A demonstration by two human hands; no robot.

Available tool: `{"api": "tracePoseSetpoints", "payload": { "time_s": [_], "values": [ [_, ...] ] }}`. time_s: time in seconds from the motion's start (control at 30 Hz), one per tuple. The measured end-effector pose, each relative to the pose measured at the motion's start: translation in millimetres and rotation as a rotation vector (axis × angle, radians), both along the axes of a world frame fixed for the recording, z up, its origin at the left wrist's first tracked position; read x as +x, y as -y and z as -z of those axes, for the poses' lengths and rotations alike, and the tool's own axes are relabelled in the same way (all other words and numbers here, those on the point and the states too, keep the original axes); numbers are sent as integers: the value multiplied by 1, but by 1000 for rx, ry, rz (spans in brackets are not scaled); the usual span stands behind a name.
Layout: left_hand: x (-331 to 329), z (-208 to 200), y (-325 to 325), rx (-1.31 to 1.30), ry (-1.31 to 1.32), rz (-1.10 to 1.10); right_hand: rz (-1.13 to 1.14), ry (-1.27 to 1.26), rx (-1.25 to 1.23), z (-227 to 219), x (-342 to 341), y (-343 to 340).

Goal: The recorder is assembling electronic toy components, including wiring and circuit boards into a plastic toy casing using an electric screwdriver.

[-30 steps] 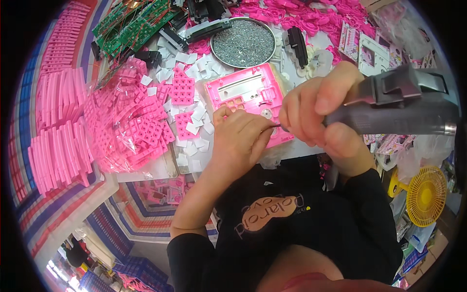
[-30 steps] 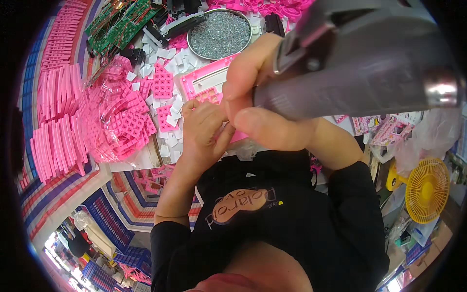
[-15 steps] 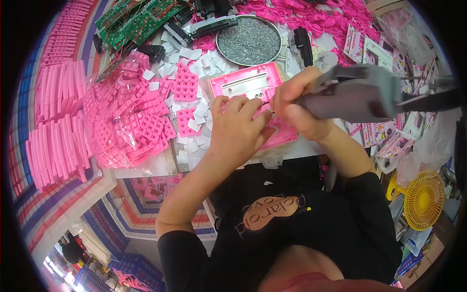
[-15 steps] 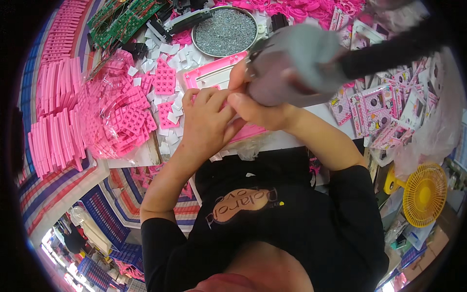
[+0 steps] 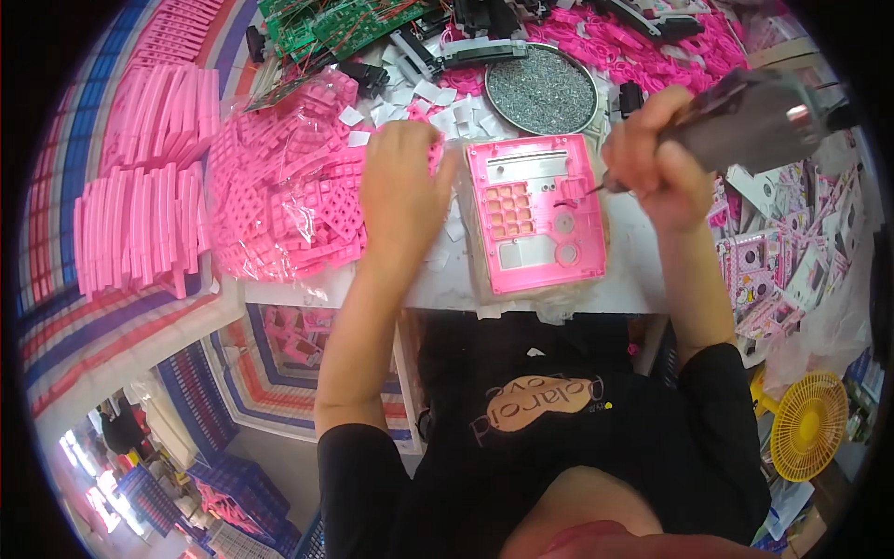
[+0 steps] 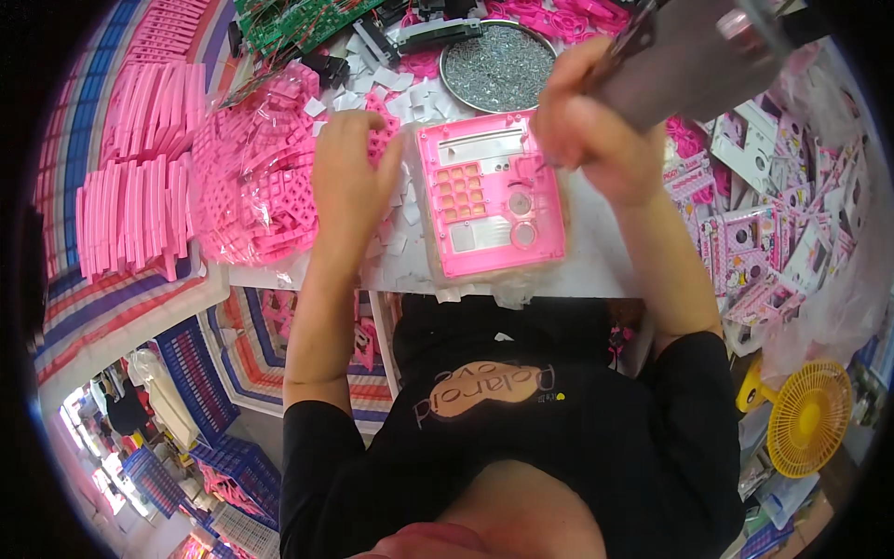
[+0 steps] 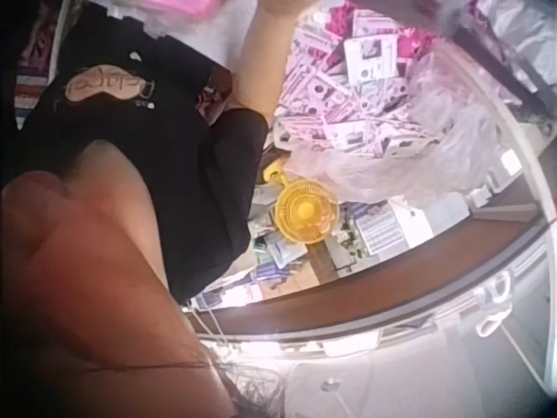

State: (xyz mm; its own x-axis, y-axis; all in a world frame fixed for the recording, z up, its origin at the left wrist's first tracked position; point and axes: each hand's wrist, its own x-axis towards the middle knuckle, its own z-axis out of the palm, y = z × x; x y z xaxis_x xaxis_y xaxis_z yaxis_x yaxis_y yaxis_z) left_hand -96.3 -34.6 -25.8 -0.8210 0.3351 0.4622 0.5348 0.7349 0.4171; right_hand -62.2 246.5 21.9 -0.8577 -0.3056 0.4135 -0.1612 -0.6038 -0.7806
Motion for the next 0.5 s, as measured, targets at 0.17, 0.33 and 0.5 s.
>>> {"api": "tracePoseSetpoints", "payload": {
  "time_s": [0.17, 0.33, 0.5],
  "values": [
    [-7, 4, 13, -243, 223, -135, 187, -106, 156, -32, -17, 0],
    [16, -31, 25, 588, 662, -123, 1013, -286, 547, -42, 8, 16],
    [57, -38, 17, 1421, 1170, 164, 726, -697, 942, -22, 41, 31]
  ]
}}
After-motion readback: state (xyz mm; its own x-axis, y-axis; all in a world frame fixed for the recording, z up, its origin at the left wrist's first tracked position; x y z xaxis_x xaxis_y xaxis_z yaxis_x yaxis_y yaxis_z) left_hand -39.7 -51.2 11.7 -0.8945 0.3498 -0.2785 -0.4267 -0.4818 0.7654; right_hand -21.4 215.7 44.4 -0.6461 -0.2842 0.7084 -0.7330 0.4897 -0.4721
